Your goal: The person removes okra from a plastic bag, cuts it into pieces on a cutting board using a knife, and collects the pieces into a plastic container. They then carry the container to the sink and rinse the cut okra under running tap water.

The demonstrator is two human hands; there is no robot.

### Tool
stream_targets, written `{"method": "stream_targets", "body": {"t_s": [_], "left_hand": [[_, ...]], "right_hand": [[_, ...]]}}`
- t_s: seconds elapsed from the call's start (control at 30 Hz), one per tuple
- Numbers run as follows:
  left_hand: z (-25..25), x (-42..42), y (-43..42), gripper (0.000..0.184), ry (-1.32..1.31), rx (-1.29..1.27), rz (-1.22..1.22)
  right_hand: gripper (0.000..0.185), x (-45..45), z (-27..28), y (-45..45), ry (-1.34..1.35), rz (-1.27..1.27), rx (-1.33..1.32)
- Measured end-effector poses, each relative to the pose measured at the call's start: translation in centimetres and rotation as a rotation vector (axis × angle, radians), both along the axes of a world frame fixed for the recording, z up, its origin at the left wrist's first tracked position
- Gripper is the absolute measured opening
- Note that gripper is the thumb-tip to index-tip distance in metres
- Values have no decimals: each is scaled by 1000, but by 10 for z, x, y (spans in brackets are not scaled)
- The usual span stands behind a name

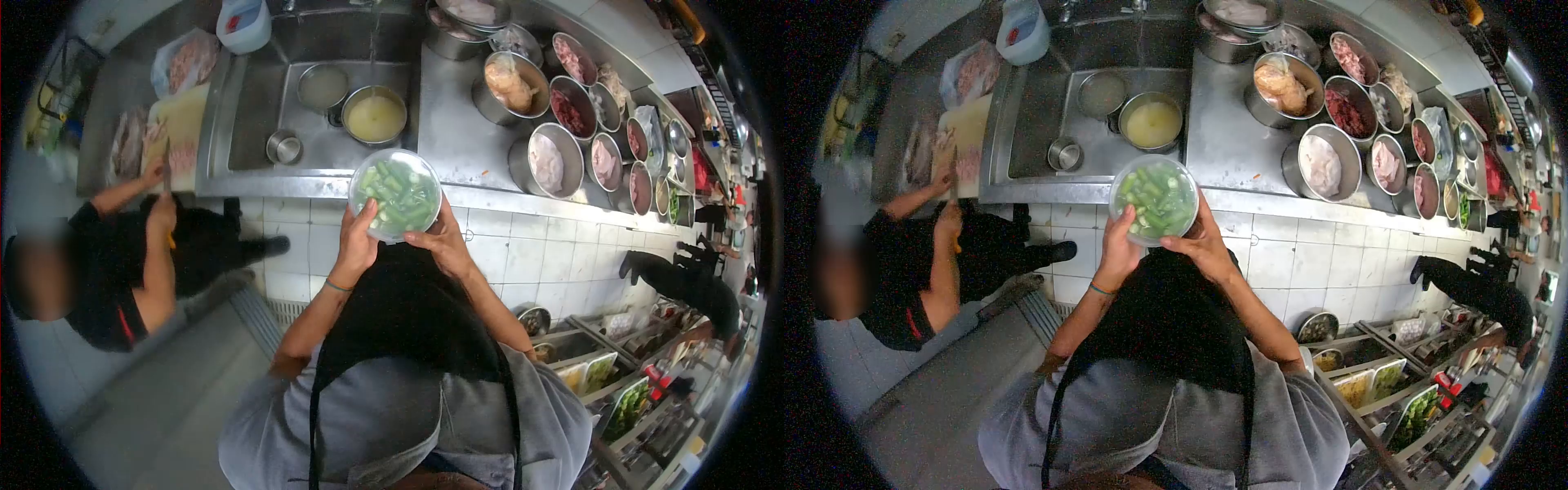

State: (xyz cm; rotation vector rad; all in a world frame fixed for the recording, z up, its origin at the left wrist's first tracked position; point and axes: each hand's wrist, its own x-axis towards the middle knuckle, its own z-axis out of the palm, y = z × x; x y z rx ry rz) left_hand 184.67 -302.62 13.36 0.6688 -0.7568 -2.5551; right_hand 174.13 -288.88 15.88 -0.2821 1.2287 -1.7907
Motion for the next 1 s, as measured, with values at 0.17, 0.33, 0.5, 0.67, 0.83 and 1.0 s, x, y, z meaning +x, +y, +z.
{"method": "stream_targets", "body": {"t_s": [0.17, 0.33, 0.5, 0.67, 0.83, 1.0], "left_hand": [[2, -1, -11, 55, -23, -24, -15], [13, -3, -23, 57, -39, -90, -71], [15, -4, -31, 58, -34, -121, -99], [25, 0, -31, 62, -91, -219, -176], [19, 4, -33, 64, -73, -277, -228], [16, 5, -33, 69, -63, -463, -292]], "right_hand": [[85, -30, 1, 4, -140, 14, -101], [58, -59, 3, -15, -68, -26, -98], [34, -79, 3, -34, -172, 65, -103], [33, -97, 10, -53, -158, 233, 29], [29, -109, 21, -73, -99, 510, 180], [33, -110, 16, -98, 202, 782, 236]]}}
